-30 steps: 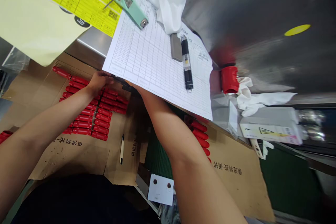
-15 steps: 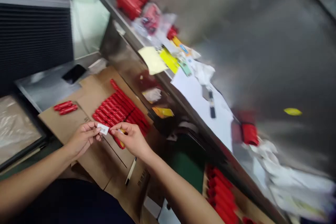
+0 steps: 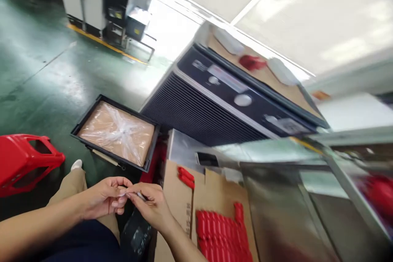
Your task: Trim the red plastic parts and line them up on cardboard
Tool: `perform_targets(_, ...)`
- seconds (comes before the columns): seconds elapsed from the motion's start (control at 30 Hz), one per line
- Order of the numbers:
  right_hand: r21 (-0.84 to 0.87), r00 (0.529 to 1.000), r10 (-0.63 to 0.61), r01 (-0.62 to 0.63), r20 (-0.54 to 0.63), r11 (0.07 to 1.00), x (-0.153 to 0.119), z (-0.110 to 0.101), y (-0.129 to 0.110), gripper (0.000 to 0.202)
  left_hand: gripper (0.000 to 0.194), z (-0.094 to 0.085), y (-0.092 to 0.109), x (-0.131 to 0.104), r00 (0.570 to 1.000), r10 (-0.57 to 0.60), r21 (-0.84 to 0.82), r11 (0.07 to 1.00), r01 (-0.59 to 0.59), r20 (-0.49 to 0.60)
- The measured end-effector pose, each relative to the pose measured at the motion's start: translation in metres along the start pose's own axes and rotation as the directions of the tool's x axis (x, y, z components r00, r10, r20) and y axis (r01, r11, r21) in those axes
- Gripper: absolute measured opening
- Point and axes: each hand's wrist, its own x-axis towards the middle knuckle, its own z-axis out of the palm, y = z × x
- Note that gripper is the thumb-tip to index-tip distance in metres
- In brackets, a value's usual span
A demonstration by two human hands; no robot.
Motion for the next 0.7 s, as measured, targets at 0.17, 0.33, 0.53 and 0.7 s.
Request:
perform_targets(0.17, -0.092, 0.956, -0.195, 0.219, 0.221, 0.971, 0.165, 0.071, 0.017, 0.021, 0.057, -0.156, 0.083, -0.041, 0.852, 0.319, 0.164, 0.947, -0.275, -0.415)
perform_targets(0.33, -0.238, 0.871, -0.248, 0.371, 0.424, 0.898, 0.337, 0.142, 0.087, 0.027, 0.031, -0.340, 0.170, -0.008, 0.603, 0.450, 0.440, 0.880, -0.177, -0.658)
perform_targets(0.53, -0.384, 0.692, -0.031, 0.437, 0.721, 0.813, 0.462, 0.198, 0.180, 0.022, 0.020, -0.438, 0.195, 0.116, 0.636, 0.392, 0.546, 0.836, 0.057, -0.665)
perform_targets(0.7, -0.439, 0.447, 0.198, 0.539, 0.872, 0.719, 0.521, 0.225, 0.227, 0.020, 0.028, -0.437, 0.204, 0.195, 0.687, 0.382, 0.584, 0.809, 0.076, -0.618)
